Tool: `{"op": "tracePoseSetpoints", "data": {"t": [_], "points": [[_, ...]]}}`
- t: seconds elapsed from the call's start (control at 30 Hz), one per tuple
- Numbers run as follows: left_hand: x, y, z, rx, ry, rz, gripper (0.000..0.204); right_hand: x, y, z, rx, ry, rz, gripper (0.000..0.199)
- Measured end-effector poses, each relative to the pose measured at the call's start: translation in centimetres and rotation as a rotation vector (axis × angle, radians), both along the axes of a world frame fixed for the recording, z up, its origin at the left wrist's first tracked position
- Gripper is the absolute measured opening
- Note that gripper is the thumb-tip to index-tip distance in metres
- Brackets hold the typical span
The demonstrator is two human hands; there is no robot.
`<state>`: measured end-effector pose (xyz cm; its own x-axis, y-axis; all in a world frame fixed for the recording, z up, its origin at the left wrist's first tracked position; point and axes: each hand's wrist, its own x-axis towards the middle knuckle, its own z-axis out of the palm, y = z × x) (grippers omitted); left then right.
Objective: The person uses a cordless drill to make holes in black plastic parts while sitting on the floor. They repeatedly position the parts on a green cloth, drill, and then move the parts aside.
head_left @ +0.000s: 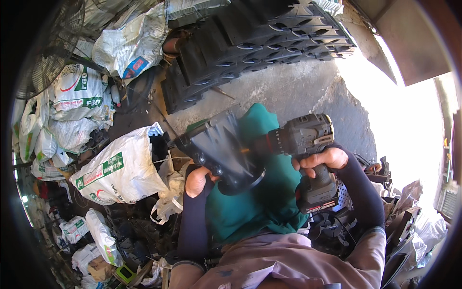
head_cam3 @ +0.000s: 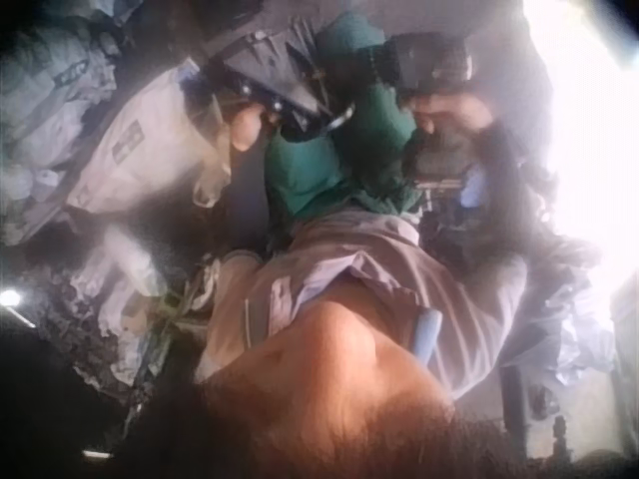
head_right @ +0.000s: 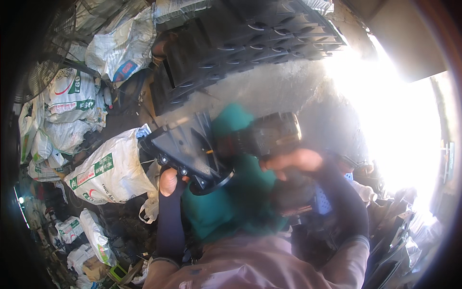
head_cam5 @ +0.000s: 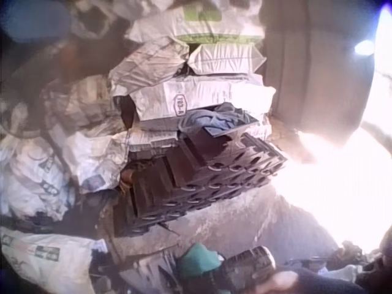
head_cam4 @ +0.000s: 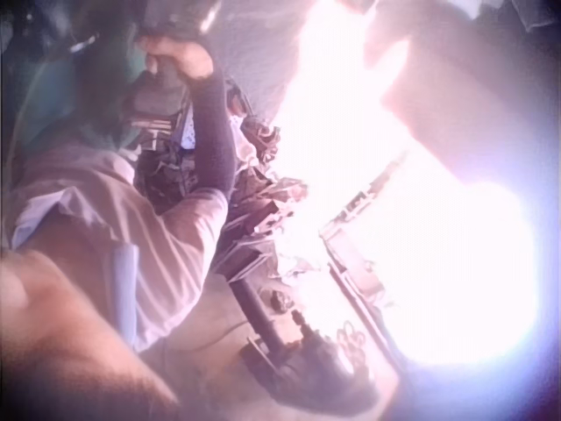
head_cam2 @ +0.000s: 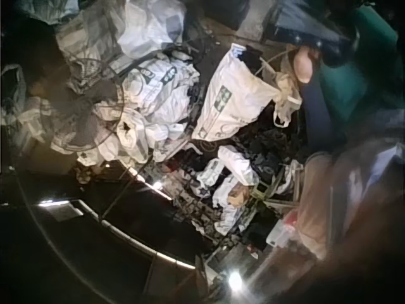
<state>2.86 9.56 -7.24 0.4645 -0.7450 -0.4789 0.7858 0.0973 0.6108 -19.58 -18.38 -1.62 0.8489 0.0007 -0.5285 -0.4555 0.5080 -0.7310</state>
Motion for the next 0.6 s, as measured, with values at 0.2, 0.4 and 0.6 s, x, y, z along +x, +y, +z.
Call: {"op": "tracePoseSetpoints", "data": {"t": [0.2, 0.4, 0.6], "points": [[-0.3, -0.5, 0.0, 0.008, -0.055, -0.087, 0.022, 0.0, -0.3, 0.4, -0.080, -0.036, 0.078, 0.033], [-0.5, -1.4, 0.2, 0.000, -0.150, -0.088, 0.019, -0.5, -0.8, 0.8, -0.063, 0.036, 0.046, 0.048], [-0.6, -1.9, 0.7, 0.038, -0.300, -0.192, 0.018, -1.4, -1.2, -0.2, -0.044, 0.087, -0.049, 0.056]]}}
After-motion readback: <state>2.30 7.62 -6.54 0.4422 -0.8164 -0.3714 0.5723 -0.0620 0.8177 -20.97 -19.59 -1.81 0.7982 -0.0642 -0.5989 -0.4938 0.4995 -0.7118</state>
